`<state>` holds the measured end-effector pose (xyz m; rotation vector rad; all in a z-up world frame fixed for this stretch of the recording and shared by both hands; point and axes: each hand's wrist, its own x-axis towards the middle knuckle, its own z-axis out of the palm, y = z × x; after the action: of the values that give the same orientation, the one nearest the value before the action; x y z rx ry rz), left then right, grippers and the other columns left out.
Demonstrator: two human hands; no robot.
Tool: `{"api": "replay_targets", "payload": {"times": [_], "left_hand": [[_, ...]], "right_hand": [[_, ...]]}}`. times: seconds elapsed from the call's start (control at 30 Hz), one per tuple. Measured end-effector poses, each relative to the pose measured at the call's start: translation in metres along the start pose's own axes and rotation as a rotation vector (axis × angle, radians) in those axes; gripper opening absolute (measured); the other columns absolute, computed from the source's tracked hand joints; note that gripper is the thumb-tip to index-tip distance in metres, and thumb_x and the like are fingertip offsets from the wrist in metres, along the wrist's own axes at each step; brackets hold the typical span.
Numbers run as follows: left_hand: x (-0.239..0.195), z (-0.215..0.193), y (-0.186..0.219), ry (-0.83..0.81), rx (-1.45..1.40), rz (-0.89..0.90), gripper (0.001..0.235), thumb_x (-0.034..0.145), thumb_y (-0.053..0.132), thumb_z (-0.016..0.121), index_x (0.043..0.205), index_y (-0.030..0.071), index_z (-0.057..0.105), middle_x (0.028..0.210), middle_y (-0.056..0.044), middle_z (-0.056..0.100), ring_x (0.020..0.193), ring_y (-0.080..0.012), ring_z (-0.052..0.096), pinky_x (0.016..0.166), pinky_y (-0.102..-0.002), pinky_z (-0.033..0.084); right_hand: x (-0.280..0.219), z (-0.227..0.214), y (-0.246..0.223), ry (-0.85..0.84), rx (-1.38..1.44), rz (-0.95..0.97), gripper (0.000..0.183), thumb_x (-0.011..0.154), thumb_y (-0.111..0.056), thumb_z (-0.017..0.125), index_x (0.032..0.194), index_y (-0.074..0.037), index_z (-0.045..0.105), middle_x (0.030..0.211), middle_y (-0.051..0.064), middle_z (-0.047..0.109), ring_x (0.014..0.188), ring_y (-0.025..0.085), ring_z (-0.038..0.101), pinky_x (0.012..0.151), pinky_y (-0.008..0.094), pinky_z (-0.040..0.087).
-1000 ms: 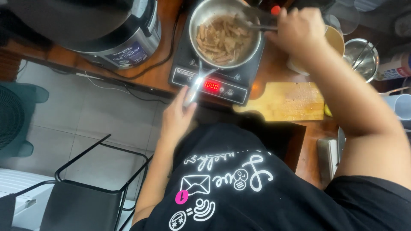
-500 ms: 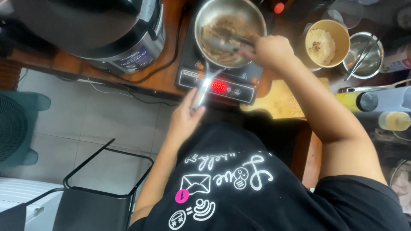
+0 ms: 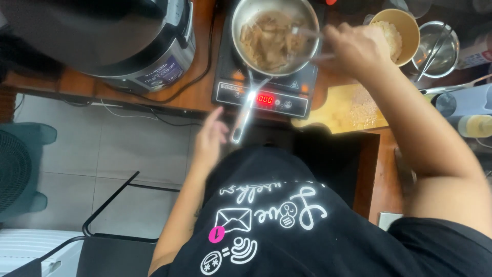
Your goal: A person is assembling a food bowl by transferring cooked meat from a pan into a bowl and adding other ingredients using tongs and a spoon.
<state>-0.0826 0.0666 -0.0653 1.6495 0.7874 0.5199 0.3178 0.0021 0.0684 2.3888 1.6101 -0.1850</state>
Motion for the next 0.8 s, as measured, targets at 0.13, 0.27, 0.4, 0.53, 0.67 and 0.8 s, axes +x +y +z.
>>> {"api": "replay_targets", "payload": {"times": [0.13,0.27,0.4,0.53,0.67,0.8], "left_hand": [[-0.014,-0.005,-0.121,0.022,0.238,-0.214,0.048,0.105,0.043,0.040,0.137,0.014,0.061,0.106,-0.005,0.064,0.093,-0.0217,0.058,0.088,-0.034,0.046],[-0.056,-0.002,-0.256,-0.444,0.585,-0.676,0.088,0.094,0.072,0.034,0.142,0.001,0.055,0.146,-0.023,0.054,0.137,-0.0397,0.051,0.114,-0.049,0.039],[-0.061,-0.010,-0.218,-0.507,0.489,-0.765,0.085,0.092,0.072,0.036,0.141,0.006,0.058,0.140,-0.019,0.058,0.129,-0.0360,0.055,0.107,-0.047,0.043],[-0.060,-0.024,-0.169,-0.614,0.223,-0.970,0.078,0.087,0.072,0.040,0.140,0.019,0.063,0.127,-0.010,0.069,0.111,-0.0276,0.065,0.092,-0.041,0.053],[-0.057,-0.033,-0.183,-0.549,0.005,-0.906,0.065,0.089,0.062,0.050,0.129,0.015,0.070,0.140,-0.008,0.067,0.130,-0.0278,0.062,0.108,-0.043,0.047],[-0.040,-0.015,-0.163,-0.231,-0.205,-0.668,0.041,0.100,0.047,0.051,0.118,0.016,0.071,0.110,-0.002,0.074,0.102,-0.0145,0.067,0.091,-0.030,0.051]], "right_hand": [[0.004,0.010,0.016,0.009,-0.382,-0.106,0.064,0.097,-0.073,0.053,0.127,-0.017,0.057,0.098,0.009,0.071,0.070,0.031,0.076,0.051,0.042,0.054],[0.009,0.004,0.030,0.081,-0.325,0.065,0.060,0.111,-0.074,0.047,0.118,-0.017,0.064,0.089,0.008,0.074,0.069,0.032,0.073,0.053,0.040,0.053],[0.016,0.029,0.007,0.118,-0.077,0.156,0.062,0.106,-0.067,0.056,0.110,-0.005,0.062,0.090,0.017,0.074,0.080,0.040,0.073,0.070,0.049,0.055],[0.017,0.005,-0.025,-0.089,0.134,0.199,0.069,0.105,-0.072,0.046,0.129,-0.011,0.065,0.102,0.019,0.073,0.092,0.044,0.071,0.076,0.053,0.054],[0.052,0.010,-0.023,-0.099,0.188,0.265,0.068,0.108,-0.070,0.048,0.118,-0.006,0.066,0.104,0.021,0.072,0.096,0.046,0.068,0.076,0.055,0.053],[0.046,-0.017,-0.055,-0.223,0.203,0.168,0.080,0.100,-0.077,0.037,0.156,-0.021,0.049,0.111,0.023,0.072,0.098,0.044,0.069,0.077,0.052,0.056]]}}
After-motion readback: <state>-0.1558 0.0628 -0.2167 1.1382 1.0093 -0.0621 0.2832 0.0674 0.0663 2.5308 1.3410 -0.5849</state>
